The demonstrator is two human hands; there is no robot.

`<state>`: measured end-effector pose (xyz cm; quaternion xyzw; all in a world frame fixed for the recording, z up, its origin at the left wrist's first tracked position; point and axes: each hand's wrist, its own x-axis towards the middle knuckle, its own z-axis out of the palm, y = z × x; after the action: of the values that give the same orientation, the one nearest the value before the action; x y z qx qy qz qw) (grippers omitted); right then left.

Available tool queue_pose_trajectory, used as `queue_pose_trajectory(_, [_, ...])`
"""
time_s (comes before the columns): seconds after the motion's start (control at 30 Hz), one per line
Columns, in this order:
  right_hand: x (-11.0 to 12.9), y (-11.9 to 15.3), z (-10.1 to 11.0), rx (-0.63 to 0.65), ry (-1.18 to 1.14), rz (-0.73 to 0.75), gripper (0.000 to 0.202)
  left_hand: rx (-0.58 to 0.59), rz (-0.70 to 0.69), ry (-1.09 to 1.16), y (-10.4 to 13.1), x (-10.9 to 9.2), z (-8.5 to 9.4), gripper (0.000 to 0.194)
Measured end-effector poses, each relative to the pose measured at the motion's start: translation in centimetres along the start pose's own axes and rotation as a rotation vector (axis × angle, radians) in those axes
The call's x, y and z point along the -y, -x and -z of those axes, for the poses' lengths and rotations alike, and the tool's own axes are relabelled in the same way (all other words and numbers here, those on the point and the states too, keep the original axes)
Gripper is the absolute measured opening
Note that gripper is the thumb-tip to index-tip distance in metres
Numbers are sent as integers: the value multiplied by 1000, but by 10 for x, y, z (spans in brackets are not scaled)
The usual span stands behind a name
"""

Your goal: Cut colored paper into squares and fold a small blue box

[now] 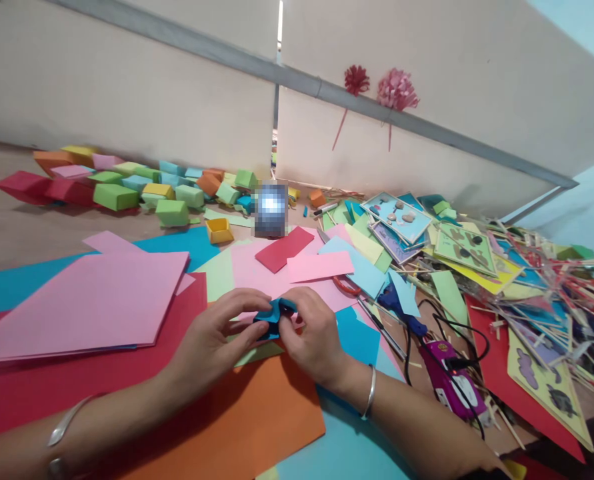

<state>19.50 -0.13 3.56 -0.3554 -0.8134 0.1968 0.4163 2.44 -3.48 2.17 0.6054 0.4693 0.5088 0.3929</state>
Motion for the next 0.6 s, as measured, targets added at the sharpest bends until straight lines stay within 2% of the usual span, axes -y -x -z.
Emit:
queue_pose_trajectory(0.2, [1, 0, -1, 35, 19, -3, 10, -12, 62, -2, -2, -1, 1, 9])
queue_pose_trajectory(0.27, [2, 0, 0, 13, 26, 10, 8, 7, 144, 98, -2, -5, 0, 14])
queue_pose_trajectory(0.43, [3, -2, 3, -80, -63, 8, 14, 22, 459, 459, -1, -9, 2, 30])
queue_pose_trajectory(0.6, [0, -1, 4, -101, -271, -46, 17, 162, 546, 670, -3, -4, 3, 45])
